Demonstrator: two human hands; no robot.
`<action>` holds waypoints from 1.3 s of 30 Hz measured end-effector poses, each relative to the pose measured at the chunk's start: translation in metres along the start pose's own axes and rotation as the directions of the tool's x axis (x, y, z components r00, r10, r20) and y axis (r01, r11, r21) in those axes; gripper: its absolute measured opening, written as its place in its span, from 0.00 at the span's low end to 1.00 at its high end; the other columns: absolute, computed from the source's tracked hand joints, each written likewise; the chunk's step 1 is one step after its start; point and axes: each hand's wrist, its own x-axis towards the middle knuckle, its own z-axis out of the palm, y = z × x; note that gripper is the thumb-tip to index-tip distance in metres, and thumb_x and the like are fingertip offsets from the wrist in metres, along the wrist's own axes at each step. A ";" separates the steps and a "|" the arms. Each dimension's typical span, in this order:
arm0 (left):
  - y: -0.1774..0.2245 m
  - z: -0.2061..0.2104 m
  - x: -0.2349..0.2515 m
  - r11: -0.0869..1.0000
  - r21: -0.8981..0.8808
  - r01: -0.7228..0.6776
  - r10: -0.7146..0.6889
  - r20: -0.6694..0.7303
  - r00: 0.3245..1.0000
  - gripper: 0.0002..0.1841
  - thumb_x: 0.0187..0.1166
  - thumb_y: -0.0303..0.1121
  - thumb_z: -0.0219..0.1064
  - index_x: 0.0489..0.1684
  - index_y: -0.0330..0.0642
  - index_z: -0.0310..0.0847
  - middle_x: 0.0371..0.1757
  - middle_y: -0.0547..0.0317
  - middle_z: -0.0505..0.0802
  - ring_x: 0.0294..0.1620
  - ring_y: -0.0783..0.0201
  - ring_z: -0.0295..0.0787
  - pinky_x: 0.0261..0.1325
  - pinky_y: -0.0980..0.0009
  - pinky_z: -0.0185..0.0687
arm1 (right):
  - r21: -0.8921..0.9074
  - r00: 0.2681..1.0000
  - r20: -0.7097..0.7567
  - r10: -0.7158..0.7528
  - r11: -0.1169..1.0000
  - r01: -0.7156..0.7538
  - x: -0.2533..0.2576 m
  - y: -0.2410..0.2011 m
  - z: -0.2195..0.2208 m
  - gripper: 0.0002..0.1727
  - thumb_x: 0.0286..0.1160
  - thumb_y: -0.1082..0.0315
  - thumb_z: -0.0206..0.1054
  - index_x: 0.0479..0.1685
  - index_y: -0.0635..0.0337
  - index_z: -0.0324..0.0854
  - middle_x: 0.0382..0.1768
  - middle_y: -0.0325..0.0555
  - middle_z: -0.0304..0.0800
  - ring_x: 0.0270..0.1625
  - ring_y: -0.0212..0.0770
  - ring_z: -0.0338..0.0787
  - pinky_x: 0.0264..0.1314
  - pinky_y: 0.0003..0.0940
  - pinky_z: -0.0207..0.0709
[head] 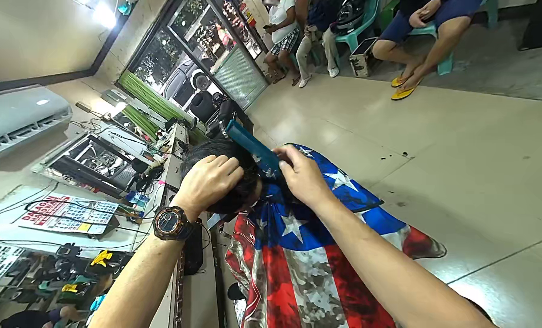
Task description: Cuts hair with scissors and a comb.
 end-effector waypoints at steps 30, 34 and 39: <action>-0.053 -0.075 -0.006 0.746 -0.449 0.491 -0.188 0.566 0.803 0.22 0.50 0.67 0.81 0.36 0.69 0.94 0.89 0.65 0.70 0.93 0.45 0.52 0.84 0.33 0.55 | 0.652 0.694 0.719 0.013 0.333 -0.681 -0.021 0.017 0.039 0.16 0.87 0.72 0.53 0.69 0.51 0.75 0.42 0.42 0.85 0.41 0.35 0.87 0.45 0.30 0.85; -0.038 -0.042 0.017 0.837 -0.436 0.330 -0.074 0.507 0.859 0.14 0.59 0.61 0.80 0.30 0.68 0.95 0.63 0.62 0.91 0.90 0.46 0.58 0.87 0.34 0.42 | 0.681 0.732 0.682 0.019 0.349 -0.643 -0.026 0.017 0.037 0.15 0.86 0.72 0.54 0.67 0.52 0.76 0.42 0.41 0.85 0.41 0.34 0.87 0.46 0.29 0.84; -0.029 -0.037 0.032 0.862 -0.447 0.240 0.023 0.508 0.861 0.06 0.76 0.47 0.74 0.38 0.64 0.98 0.40 0.73 0.97 0.59 0.69 0.88 0.82 0.44 0.57 | 0.683 0.755 0.655 0.036 0.400 -0.612 -0.036 0.020 0.024 0.14 0.86 0.73 0.55 0.65 0.53 0.78 0.43 0.42 0.86 0.43 0.33 0.86 0.47 0.26 0.83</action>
